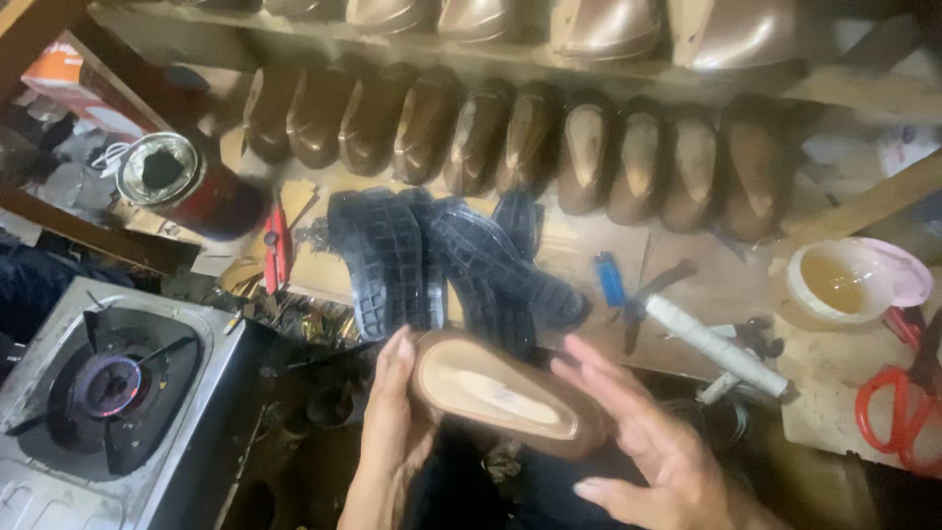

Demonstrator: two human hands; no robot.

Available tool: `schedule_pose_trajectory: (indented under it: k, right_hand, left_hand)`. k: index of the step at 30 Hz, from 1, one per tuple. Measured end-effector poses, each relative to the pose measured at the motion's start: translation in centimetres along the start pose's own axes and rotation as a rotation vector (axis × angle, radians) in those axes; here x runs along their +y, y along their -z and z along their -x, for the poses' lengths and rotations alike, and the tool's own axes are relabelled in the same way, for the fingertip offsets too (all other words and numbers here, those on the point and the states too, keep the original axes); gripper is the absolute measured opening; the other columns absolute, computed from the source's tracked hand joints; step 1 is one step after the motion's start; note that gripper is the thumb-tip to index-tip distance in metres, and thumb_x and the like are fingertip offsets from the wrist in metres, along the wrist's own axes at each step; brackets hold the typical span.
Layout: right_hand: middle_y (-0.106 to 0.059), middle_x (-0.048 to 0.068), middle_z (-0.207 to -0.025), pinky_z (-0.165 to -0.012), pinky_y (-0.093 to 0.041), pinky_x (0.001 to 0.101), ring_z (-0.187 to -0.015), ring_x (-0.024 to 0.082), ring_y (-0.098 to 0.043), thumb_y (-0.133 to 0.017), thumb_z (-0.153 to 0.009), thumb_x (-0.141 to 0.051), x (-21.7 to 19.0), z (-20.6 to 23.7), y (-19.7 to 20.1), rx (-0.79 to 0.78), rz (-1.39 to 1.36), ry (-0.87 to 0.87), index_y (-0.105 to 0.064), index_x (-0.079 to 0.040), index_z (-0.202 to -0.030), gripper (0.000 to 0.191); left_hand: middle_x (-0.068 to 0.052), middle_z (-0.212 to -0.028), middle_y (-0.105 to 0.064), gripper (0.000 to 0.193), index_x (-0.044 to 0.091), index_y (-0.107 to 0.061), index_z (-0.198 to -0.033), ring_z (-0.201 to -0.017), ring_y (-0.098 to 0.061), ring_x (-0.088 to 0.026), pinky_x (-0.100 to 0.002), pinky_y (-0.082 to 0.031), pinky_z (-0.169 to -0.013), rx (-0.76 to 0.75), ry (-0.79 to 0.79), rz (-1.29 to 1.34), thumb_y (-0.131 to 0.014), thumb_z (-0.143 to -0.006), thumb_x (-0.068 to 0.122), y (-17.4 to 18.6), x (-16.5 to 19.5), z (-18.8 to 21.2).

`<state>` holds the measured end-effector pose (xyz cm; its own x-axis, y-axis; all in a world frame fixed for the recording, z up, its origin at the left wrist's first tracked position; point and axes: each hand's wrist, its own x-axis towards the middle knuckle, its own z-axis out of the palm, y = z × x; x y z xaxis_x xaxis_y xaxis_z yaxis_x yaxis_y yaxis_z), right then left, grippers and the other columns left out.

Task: The person attaches black rubber soles to metallic shoe lasts. They repeatedly heat the sole edges over a gas burner, press the sole onto the last, and use a hammer to tap the edges into place. Finished lasts are placed on a nearby shelf.

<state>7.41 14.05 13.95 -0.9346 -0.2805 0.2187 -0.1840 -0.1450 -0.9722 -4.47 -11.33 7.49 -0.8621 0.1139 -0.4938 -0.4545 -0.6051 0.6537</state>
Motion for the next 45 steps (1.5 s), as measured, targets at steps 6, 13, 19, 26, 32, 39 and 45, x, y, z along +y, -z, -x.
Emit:
schedule_pose_trajectory:
  k: [6,13,19,26,32,39,45]
  right_hand:
    - [-0.042,0.029,-0.162,-0.122,-0.043,0.0456,-0.148,0.036,-0.052,-0.087,-0.078,-0.005,-1.3,-2.2,-0.5,0.019,0.528,0.240,-0.042,0.006,-0.152,0.087]
    - [-0.042,0.025,-0.162,-0.118,-0.038,0.0478,-0.148,0.037,-0.041,-0.090,-0.078,-0.015,-4.5,-3.1,-0.6,-0.141,0.596,0.058,-0.050,0.004,-0.149,0.083]
    - [-0.032,0.015,-0.169,-0.117,-0.028,0.0460,-0.152,0.031,-0.028,-0.077,-0.086,-0.016,-2.8,-1.6,-0.5,-0.211,0.534,-0.308,-0.050,-0.004,-0.154,0.074]
    - [-0.053,0.020,-0.150,-0.118,-0.033,0.0396,-0.143,0.028,-0.051,-0.071,-0.080,-0.006,-3.0,0.8,2.7,0.500,0.076,-0.257,-0.052,0.004,-0.147,0.070]
    - [-0.055,0.022,-0.144,-0.113,-0.044,0.0404,-0.134,0.029,-0.055,-0.055,-0.087,-0.006,-9.7,2.3,5.1,0.945,0.452,0.140,-0.042,0.007,-0.154,0.070]
    - [-0.045,0.016,-0.153,-0.106,-0.055,0.0391,-0.133,0.022,-0.058,-0.049,-0.098,-0.014,-15.4,-5.1,14.1,1.032,0.616,0.256,-0.028,-0.002,-0.156,0.062]
    - [-0.063,0.018,-0.142,-0.105,-0.058,0.0389,-0.125,0.028,-0.066,-0.067,-0.099,0.002,-16.4,-12.4,25.3,0.812,1.121,0.366,-0.054,-0.001,-0.147,0.051]
  left_hand:
    - [-0.017,-0.124,-0.064,0.044,0.006,-0.049,-0.135,-0.109,-0.067,-0.027,-0.043,-0.058,-0.093,-0.105,-0.017,0.152,-0.051,-0.101,0.034,0.1,-0.5,0.7]
    - [-0.018,-0.123,-0.065,0.047,0.005,-0.050,-0.137,-0.108,-0.067,-0.027,-0.043,-0.057,-0.091,-0.061,-0.009,0.086,-0.048,-0.101,0.034,-0.3,0.1,1.6]
    - [-0.018,-0.127,-0.063,0.059,0.011,-0.042,-0.149,-0.109,-0.065,-0.029,-0.045,-0.054,-0.094,-0.086,-0.079,-0.217,-0.056,-0.094,0.028,-2.5,0.1,1.9]
    - [-0.018,-0.138,-0.064,0.065,0.014,-0.037,-0.153,-0.122,-0.069,-0.031,-0.041,-0.055,-0.101,-0.615,0.065,-0.288,-0.057,-0.094,0.030,1.3,-0.8,-0.9]
    - [-0.012,-0.109,-0.081,0.042,0.005,-0.070,-0.124,-0.107,-0.075,-0.018,-0.032,-0.056,-0.093,-0.442,-0.060,-1.125,-0.071,-0.090,0.029,7.3,-3.4,-4.7]
    - [-0.015,-0.093,-0.082,0.025,0.005,-0.077,-0.106,-0.091,-0.079,-0.020,-0.032,-0.059,-0.081,-0.229,-0.481,-1.237,-0.073,-0.087,0.021,8.1,-6.4,-6.3]
    - [-0.012,-0.089,-0.080,0.020,0.007,-0.077,-0.101,-0.082,-0.082,-0.022,-0.032,-0.060,-0.073,-0.177,-0.545,-1.233,-0.074,-0.084,0.017,7.9,-6.7,-5.8]
